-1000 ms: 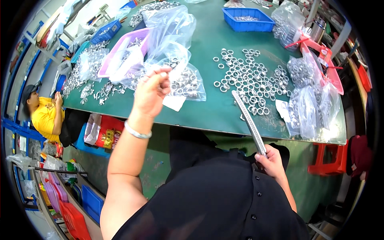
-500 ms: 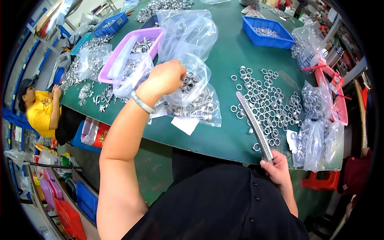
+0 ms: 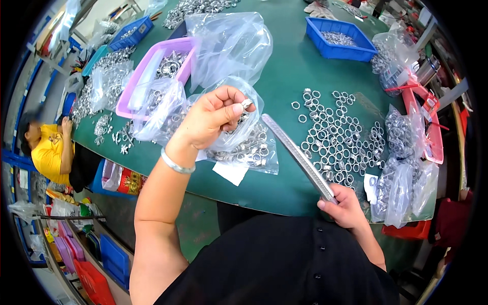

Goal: The person picks up metal rings from a table, slides them onto a tapered measuring rod one at a time, and places them into a plastic bag. The person also handles small metal pieces and moves plastic bags aside while working.

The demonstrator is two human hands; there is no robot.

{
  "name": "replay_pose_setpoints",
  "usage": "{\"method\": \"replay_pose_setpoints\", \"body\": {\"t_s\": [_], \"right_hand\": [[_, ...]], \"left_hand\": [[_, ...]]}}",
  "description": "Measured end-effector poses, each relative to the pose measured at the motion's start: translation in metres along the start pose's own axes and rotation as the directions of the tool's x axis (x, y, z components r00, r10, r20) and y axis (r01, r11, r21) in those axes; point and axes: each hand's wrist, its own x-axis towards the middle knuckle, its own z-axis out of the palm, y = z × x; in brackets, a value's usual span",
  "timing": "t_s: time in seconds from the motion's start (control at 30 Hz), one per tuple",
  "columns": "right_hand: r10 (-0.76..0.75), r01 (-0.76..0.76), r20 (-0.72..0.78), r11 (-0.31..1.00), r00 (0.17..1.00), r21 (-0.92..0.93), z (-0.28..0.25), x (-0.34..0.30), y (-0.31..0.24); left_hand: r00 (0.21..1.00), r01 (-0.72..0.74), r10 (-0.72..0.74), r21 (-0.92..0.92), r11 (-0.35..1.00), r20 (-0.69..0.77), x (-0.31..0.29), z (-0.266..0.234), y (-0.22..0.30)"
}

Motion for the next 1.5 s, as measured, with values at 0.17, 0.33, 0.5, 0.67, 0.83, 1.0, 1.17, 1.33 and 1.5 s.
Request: {"method": "replay_pose_setpoints", "body": {"t_s": [0.17, 0.33, 0.5, 0.67, 0.83, 1.0, 1.17, 1.33, 1.5], "right_hand": [[-0.037, 0.038, 0.019, 0.998, 0.999, -0.049, 0.004, 0.004, -0.008], [-0.100, 0.100, 0.011, 0.995, 0.995, -0.021, 0.013, 0.012, -0.015], [-0.132, 0.132, 0.003, 0.988, 0.991, -0.074, 0.018, 0.017, -0.009], [-0.146, 0.146, 0.006, 0.985, 0.989, -0.087, 0.023, 0.014, -0.012], [-0.115, 0.115, 0.009, 0.990, 0.993, -0.079, 0.025, 0.014, -0.008], [-0.105, 0.106, 0.021, 0.992, 0.994, -0.070, 0.029, 0.013, -0.011], [-0.086, 0.087, 0.041, 0.996, 0.995, -0.013, 0.033, 0.014, -0.009], [-0.071, 0.070, 0.053, 0.997, 0.996, 0.015, 0.035, 0.015, -0.008], [-0.065, 0.062, 0.066, 0.997, 0.996, 0.044, 0.036, 0.016, -0.006]], "left_hand": [[0.999, -0.025, 0.030, -0.109, 0.994, 0.040, -0.003, 0.025, -0.006], [0.983, 0.138, -0.127, -0.082, 0.987, 0.134, -0.009, 0.050, -0.022], [0.996, 0.062, -0.055, -0.117, 0.991, 0.068, -0.013, 0.055, -0.022], [0.996, 0.079, -0.074, -0.094, 0.992, 0.051, -0.021, 0.058, -0.020], [0.997, 0.070, -0.067, -0.107, 0.992, 0.039, -0.027, 0.057, -0.020], [0.997, 0.069, -0.066, -0.112, 0.991, 0.030, -0.031, 0.055, -0.020], [0.998, 0.060, -0.056, -0.136, 0.989, 0.036, -0.034, 0.052, -0.022], [0.997, 0.072, -0.070, -0.138, 0.988, 0.023, -0.035, 0.049, -0.025], [0.997, 0.076, -0.074, -0.133, 0.988, 0.020, -0.036, 0.048, -0.025]]}}
